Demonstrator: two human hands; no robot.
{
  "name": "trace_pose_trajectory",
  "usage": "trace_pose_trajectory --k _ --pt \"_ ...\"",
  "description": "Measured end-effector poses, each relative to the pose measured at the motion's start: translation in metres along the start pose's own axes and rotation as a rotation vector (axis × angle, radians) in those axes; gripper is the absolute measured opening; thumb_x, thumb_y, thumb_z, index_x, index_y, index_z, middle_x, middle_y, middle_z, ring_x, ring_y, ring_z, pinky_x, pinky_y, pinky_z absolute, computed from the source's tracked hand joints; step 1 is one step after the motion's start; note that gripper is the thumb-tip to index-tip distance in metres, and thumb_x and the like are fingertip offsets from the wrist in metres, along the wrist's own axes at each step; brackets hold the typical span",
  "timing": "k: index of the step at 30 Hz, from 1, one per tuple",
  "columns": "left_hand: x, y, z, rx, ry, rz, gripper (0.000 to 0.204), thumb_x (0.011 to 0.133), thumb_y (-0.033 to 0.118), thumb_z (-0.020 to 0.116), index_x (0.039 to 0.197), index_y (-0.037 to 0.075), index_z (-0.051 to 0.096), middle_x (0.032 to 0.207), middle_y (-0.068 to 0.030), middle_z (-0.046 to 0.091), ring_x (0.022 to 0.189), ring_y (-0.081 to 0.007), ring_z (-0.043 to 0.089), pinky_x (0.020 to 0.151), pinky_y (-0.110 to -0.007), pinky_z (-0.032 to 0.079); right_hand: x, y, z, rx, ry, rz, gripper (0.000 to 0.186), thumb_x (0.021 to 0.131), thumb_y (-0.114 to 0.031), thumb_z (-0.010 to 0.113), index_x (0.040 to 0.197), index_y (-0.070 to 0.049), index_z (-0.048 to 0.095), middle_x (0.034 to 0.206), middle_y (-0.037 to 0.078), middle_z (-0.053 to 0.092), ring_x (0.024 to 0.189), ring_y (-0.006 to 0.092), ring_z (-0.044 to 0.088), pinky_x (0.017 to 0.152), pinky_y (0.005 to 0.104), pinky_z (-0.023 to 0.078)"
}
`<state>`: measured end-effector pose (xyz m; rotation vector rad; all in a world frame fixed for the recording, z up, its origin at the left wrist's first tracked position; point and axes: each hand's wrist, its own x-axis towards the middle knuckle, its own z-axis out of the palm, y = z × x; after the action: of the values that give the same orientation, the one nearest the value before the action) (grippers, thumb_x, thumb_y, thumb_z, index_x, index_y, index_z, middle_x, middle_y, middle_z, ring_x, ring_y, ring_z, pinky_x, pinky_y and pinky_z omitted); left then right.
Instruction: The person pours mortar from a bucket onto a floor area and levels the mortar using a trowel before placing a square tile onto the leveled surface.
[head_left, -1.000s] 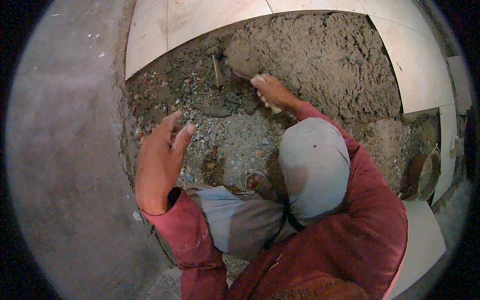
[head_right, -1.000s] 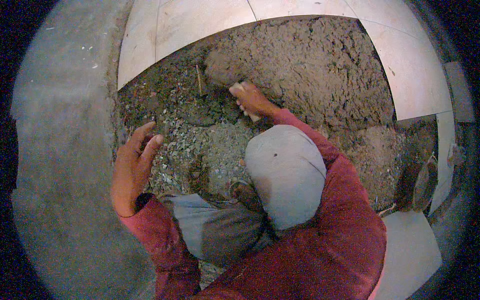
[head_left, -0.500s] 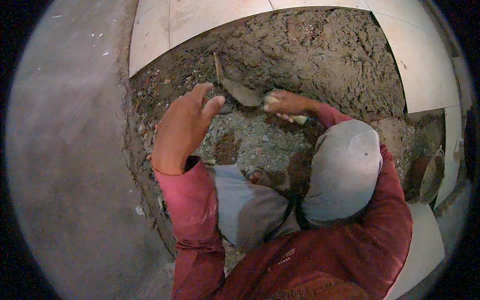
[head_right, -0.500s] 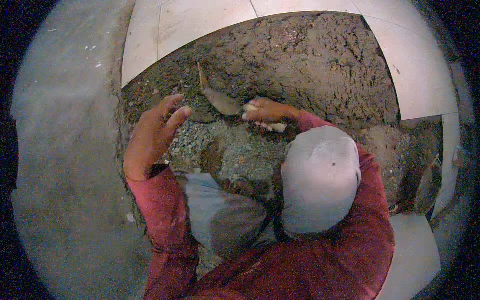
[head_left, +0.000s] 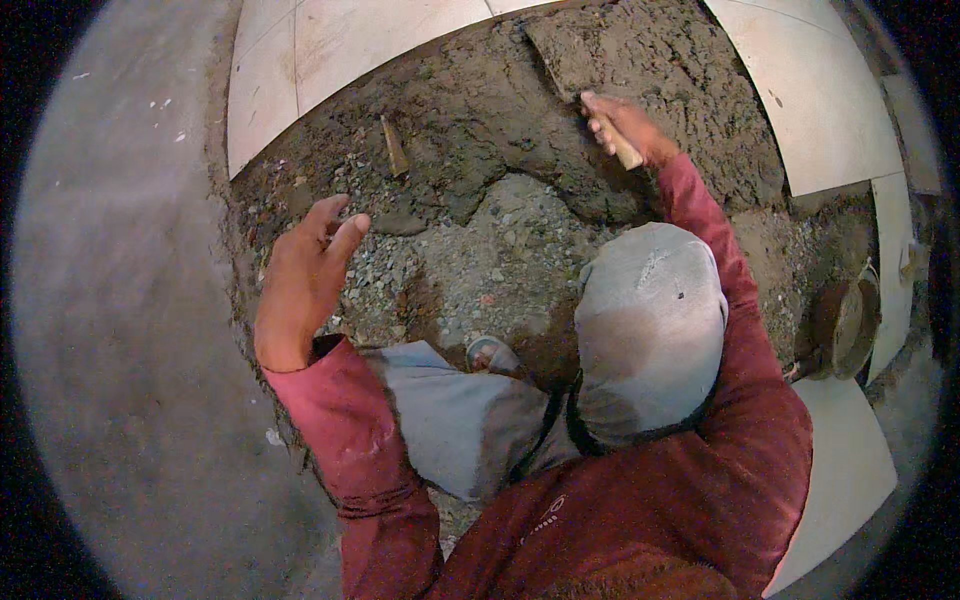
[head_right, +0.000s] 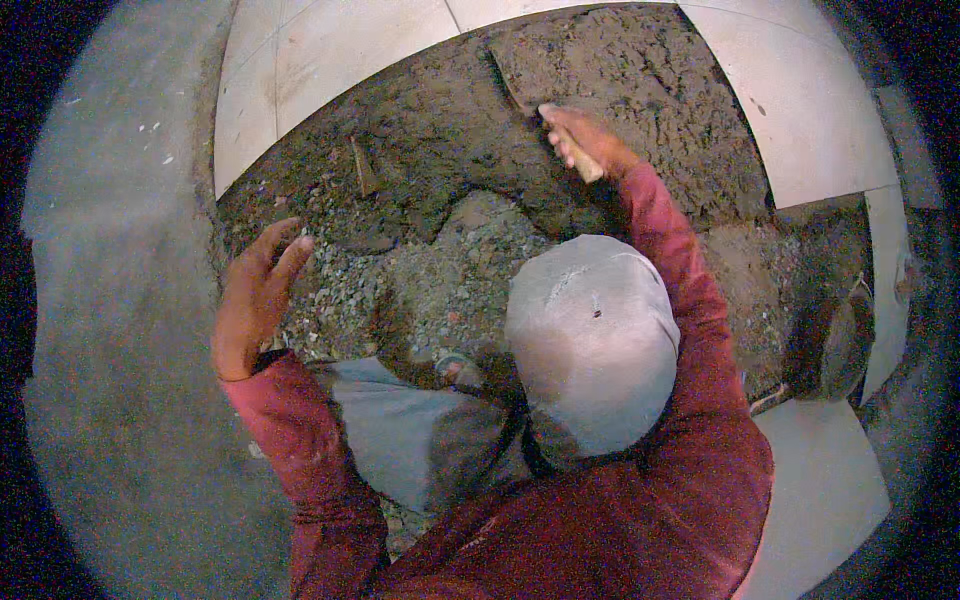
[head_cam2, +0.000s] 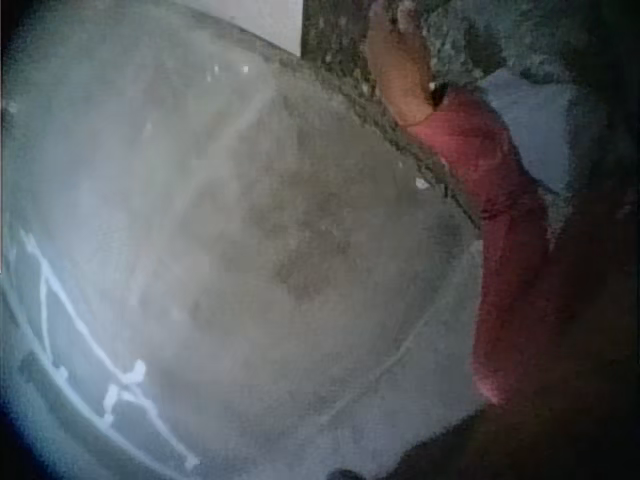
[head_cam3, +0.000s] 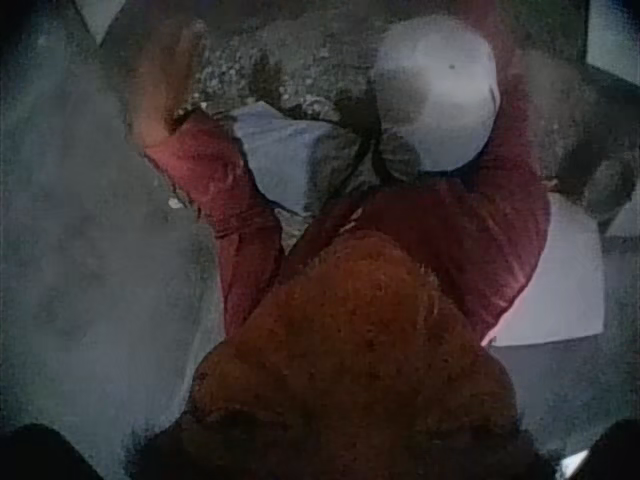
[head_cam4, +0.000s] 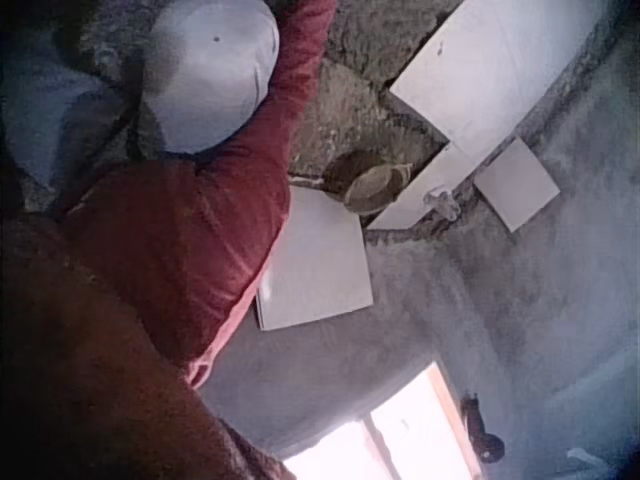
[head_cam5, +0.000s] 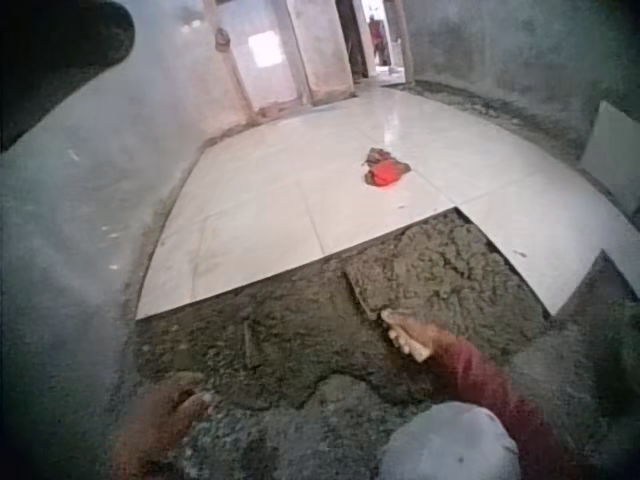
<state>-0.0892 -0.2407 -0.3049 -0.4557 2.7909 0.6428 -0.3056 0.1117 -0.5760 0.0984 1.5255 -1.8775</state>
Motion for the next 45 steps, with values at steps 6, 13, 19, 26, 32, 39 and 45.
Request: trace_pose_trajectory --k 6,13,19,26,32,39,45 --pt "-0.002 -0.002 -0.005 0.041 0.013 0.071 0.045 0.098 0.036 0.062 0.129 0.004 0.061 0.118 -0.0198 0.069 0.108 -0.0306 0.066 0.094 -0.038 0.049 0.014 -0.035 -0.021 0.133 0.091 -0.031 0.031 0.099 -0.041 0.06 0.095 -0.012 0.052 0.072 -0.003 0.053 0.049 0.0053 0.045 0.04 0.0228 0.041" --pt "0.008 0.002 0.003 0.073 -0.035 0.074 0.042 0.097 0.034 0.062 0.127 0.005 0.062 0.113 -0.0207 0.07 0.104 -0.0333 0.067 0.091 -0.039 0.05 -0.049 -0.004 -0.014 -1.324 0.418 -0.488 0.034 0.097 -0.029 0.057 0.122 -0.007 0.051 0.074 0.013 0.061 0.06 0.0263 0.064 0.048 0.0421 0.051" --pt "0.035 0.017 0.02 0.049 -0.059 0.232 0.041 0.097 0.032 0.063 0.128 0.005 0.061 0.107 -0.0203 0.071 0.099 -0.0324 0.069 0.088 -0.039 0.051 -0.066 -0.029 -0.056 -2.175 0.576 -0.562 0.033 0.095 -0.012 0.05 0.127 -0.004 0.047 0.082 0.013 0.063 0.069 0.0271 0.07 0.055 0.0415 0.056" --pt "0.046 0.046 0.03 0.005 -0.152 0.171 0.042 0.097 0.031 0.062 0.13 0.005 0.06 0.108 -0.0205 0.072 0.101 -0.0315 0.07 0.088 -0.04 0.052 -0.023 -0.064 -0.189 -1.943 0.78 -0.267 0.036 0.098 -0.022 0.053 0.129 -0.004 0.047 0.091 0.019 0.064 0.074 0.035 0.068 0.061 0.0459 0.056" --pt "0.049 0.014 0.037 0.063 -0.19 0.153 0.041 0.095 0.028 0.064 0.128 0.003 0.061 0.112 -0.0217 0.069 0.097 -0.037 0.068 0.084 -0.041 0.053 -0.068 -0.101 -0.148 -2.169 0.435 -0.687 0.025 0.09 -0.014 0.054 0.114 -0.005 0.05 0.081 0.016 0.065 0.066 0.0297 0.07 0.05 0.0421 0.055" --pt "0.057 0.05 0.079 0.197 -0.175 0.388 0.043 0.094 0.028 0.066 0.13 0.005 0.059 0.114 -0.023 0.067 0.098 -0.0419 0.065 0.085 -0.046 0.053 -0.034 -0.069 -0.073 -2.31 0.354 -0.691 0.033 0.089 -0.008 0.056 0.12 -0.009 0.048 0.083 0.012 0.058 0.059 0.0228 0.065 0.045 0.0364 0.051" --pt "0.046 0.054 0.109 0.177 -0.448 0.363 0.045 0.094 0.026 0.066 0.133 0.007 0.055 0.114 -0.0226 0.065 0.102 -0.0419 0.063 0.084 -0.046 0.052 -0.036 -0.083 -0.155 -2.406 0.596 -0.634 0.033 0.088 -0.01 0.056 0.121 -0.009 0.048 0.078 0.004 0.056 0.059 0.0149 0.062 0.048 0.0304 0.053"
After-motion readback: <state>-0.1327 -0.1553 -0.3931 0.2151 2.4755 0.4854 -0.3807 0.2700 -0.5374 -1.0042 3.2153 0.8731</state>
